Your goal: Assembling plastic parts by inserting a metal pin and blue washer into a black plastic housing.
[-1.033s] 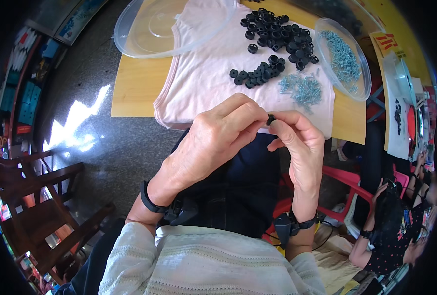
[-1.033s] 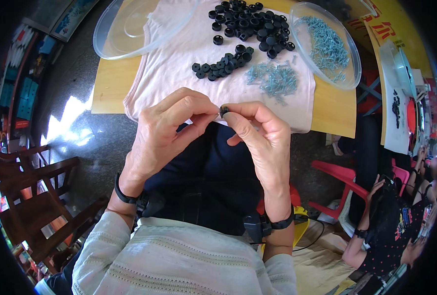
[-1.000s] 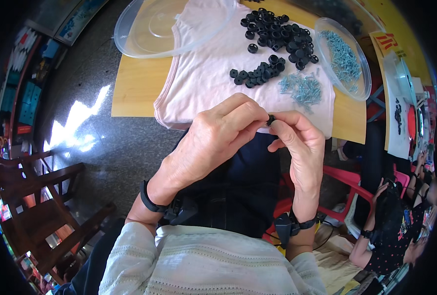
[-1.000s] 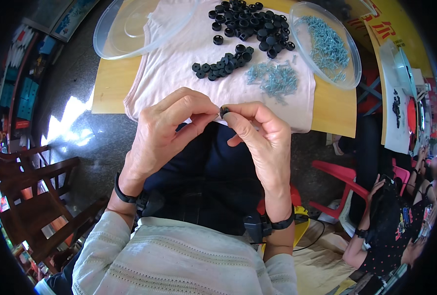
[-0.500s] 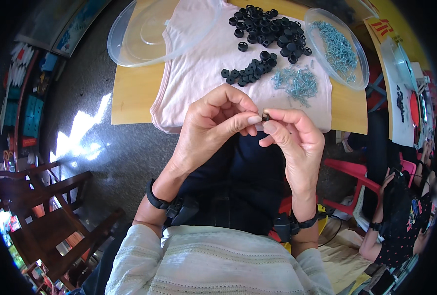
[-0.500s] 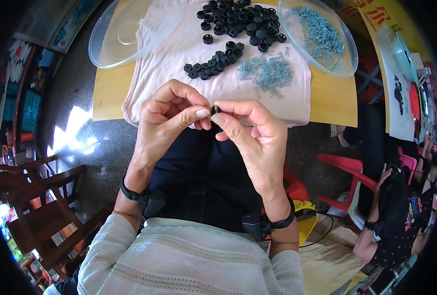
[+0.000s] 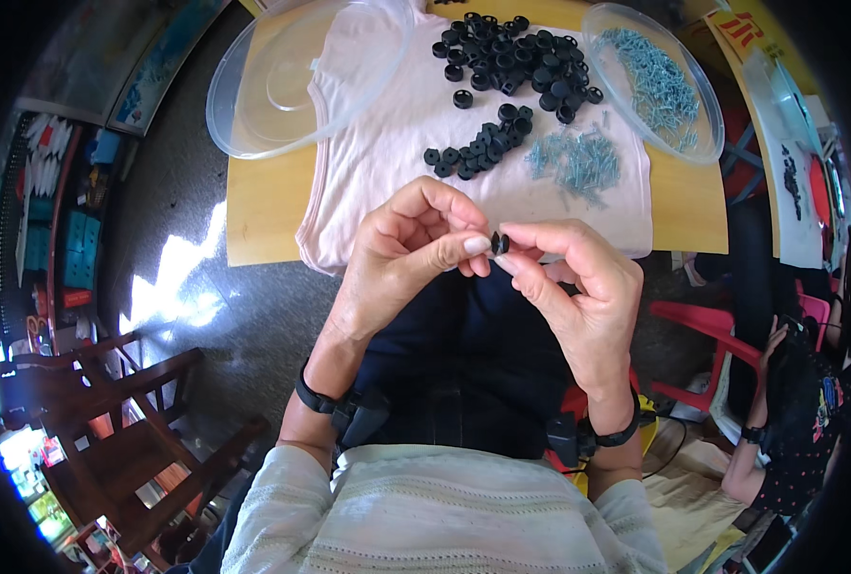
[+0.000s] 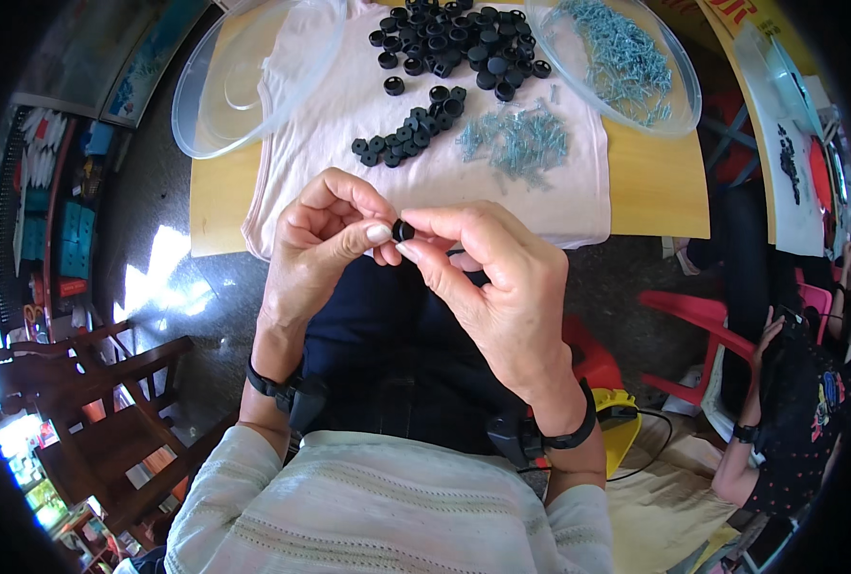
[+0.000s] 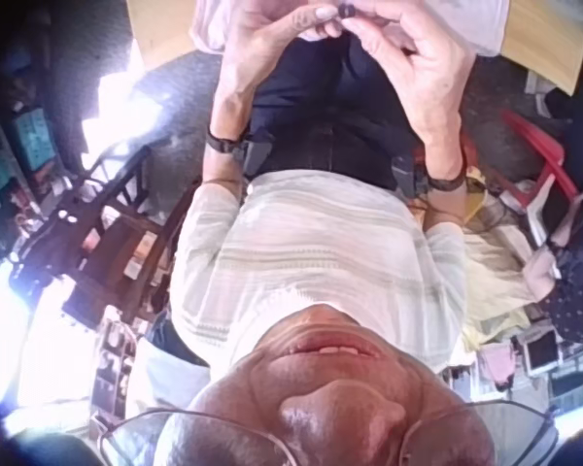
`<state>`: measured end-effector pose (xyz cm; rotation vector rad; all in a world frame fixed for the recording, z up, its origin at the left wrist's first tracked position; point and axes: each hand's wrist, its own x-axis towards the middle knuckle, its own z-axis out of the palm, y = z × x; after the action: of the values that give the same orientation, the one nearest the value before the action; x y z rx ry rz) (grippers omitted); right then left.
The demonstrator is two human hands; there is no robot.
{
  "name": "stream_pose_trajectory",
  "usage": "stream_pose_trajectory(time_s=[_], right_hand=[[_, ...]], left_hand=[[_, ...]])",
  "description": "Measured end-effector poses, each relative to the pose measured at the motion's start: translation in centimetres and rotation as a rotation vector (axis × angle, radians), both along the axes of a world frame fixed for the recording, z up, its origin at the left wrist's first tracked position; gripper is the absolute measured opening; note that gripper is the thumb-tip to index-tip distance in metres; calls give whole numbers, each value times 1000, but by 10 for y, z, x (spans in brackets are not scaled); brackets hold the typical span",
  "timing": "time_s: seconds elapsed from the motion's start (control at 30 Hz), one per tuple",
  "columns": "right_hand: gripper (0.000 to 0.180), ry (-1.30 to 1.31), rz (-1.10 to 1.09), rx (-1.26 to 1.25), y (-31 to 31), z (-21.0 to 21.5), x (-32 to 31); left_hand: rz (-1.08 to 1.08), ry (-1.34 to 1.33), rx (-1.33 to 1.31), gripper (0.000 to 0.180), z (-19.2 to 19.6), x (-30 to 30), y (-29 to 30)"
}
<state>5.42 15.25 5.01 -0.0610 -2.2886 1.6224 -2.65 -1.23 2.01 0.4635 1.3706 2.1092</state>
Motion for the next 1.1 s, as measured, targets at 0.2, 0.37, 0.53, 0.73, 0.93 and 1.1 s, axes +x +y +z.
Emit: stream_pose_trajectory(time_s=[0.2,0.37,0.53,0.73,0.93,1.1], right_hand=[[20,-51,30,-182,7,-9,1],[19,-161,86,-540,17,-18,-2],[18,-186,-34,-607,17,-29,-6],[21,-181,-16,-544,17,-35,-3],[21,-151,-3,-539,18,-32,-2],[22,-41,-40,-533,22,-13,0]], left_hand=[[-12,-50,11,16,1,0,9],[-47,49,-52,16,12,-4,15],[347,839,-734,19,28,-44,25],[345,863,-969,21,21,-67,42],[346,825,-895,23,20,-69,44],[255,442,-311,22,19,-36,33]])
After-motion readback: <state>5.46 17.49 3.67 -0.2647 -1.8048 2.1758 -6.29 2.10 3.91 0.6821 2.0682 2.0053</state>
